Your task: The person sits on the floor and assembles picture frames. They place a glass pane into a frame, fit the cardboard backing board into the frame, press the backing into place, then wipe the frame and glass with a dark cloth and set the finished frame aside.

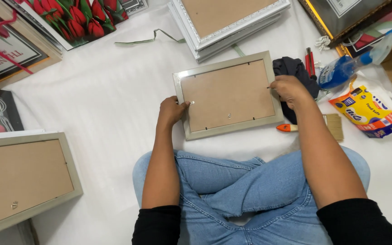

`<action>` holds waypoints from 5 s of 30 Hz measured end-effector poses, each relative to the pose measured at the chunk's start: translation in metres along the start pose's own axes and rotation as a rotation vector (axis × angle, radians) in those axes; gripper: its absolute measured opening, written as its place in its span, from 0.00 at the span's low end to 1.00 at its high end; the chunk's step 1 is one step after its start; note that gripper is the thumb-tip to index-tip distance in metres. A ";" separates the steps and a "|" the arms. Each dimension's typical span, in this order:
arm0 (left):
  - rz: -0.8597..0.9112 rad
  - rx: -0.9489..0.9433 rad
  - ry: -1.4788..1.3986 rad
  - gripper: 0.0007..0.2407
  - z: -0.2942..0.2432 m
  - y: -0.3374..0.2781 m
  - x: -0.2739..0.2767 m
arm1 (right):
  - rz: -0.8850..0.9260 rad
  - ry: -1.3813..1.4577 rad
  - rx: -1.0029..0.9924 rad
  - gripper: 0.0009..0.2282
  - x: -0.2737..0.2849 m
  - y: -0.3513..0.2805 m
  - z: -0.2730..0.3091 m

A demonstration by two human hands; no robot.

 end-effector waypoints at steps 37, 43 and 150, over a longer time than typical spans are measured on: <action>-0.088 0.163 0.208 0.14 0.005 0.023 0.014 | -0.291 -0.507 0.716 0.12 0.001 -0.124 0.161; -0.117 0.036 0.095 0.18 0.005 0.031 0.010 | 0.058 -0.710 0.486 0.36 -0.092 -0.149 0.131; -0.120 0.132 -0.104 0.21 -0.001 0.029 0.007 | 0.137 -1.205 0.235 0.38 -0.108 -0.098 -0.019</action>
Point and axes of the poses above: each hand's wrist, its own y-axis towards the middle knuckle, its own x-axis out of the back of the hand, z = x × y, the point moved 7 cm from there along y, towards the middle knuckle
